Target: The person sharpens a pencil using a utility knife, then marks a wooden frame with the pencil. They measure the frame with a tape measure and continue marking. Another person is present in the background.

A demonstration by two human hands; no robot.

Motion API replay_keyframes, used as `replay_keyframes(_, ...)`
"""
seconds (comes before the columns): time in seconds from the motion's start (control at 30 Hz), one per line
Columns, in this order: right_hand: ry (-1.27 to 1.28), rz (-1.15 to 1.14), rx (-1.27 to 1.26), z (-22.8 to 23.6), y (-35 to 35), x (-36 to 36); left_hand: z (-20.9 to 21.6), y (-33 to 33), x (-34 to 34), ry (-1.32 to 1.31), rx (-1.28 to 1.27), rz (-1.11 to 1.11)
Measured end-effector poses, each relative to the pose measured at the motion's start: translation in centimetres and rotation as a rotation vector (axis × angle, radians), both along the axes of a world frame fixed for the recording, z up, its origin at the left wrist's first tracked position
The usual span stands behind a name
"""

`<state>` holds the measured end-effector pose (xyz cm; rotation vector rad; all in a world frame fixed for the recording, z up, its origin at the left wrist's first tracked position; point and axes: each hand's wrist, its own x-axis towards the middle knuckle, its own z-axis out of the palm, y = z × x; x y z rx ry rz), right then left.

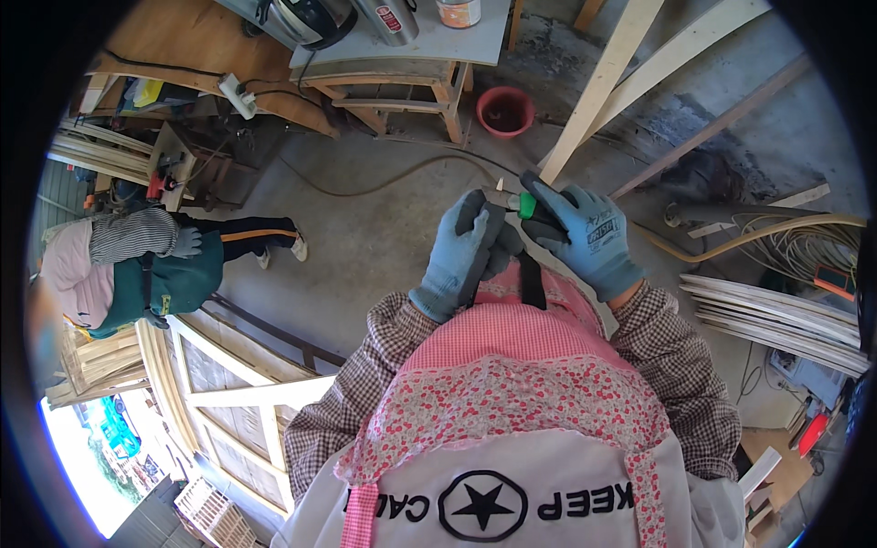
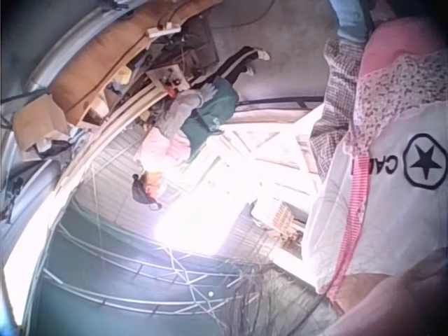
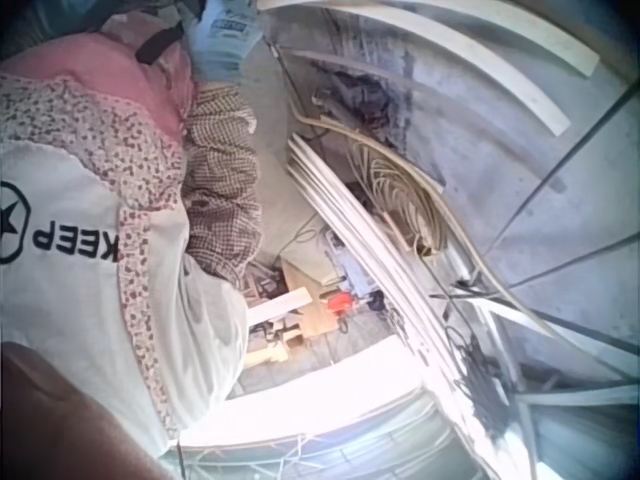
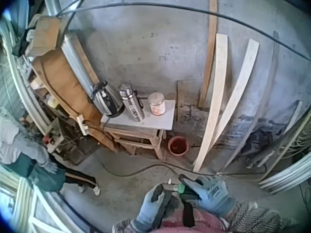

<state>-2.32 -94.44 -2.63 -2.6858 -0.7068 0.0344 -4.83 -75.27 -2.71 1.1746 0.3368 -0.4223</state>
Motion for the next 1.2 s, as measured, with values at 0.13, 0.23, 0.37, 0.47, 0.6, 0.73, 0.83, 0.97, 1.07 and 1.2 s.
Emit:
replay_keyframes(0.13, -0.116, 0.005, -0.033, -0.6, -0.3, 0.5, 0.4, 0.0, 0.1, -0.018, -0.005, -0.052)
replay_keyframes(0.23, -0.021, -0.346, 0.091, -1.7, -3.5, 2.2, 1.4, -0.1, 0.2, 0.021, -0.002, -0.082)
replay_keyframes(0.37, -0.168, -0.134, 0.110, -0.9, -2.2, 1.6, 1.0, 0.0, 0.5, -0.001, -0.040, -0.072)
replay_keyframes(0.47, -0.003, -0.052, 0.042, 0.1, -0.3, 0.3, 0.6, -0.1, 0.6, 0.037, 0.012, -0.039)
replay_keyframes(0.6, -0.010, -0.014, 0.040, -0.1, -0.2, 0.2, 0.9, -0.3, 0.8, 0.040, 0.024, -0.045)
replay_keyframes(0.73, -0.179, -0.035, -0.059, -0.7, -1.1, 1.2, 1.1, -0.2, 0.9, -0.001, 0.006, -0.093)
replay_keyframes(0.83, -0.085, -0.395, 0.116, -2.2, -4.4, 3.3, 1.5, -0.1, 0.8, 0.015, 0.032, -0.122)
replay_keyframes(0.97, -0.163, -0.210, 0.066, -1.4, -3.3, 2.4, 0.6, -0.3, 1.0, 0.005, -0.011, -0.089)
replay_keyframes(1.07, -0.078, -0.078, 0.020, -0.3, -1.4, 1.0, 0.6, -0.4, 1.2, 0.037, 0.014, -0.099)
replay_keyframes(1.2, 0.005, -0.022, -0.037, 0.1, -0.7, 0.3, -0.2, -0.8, 0.9, 0.076, 0.033, -0.055)
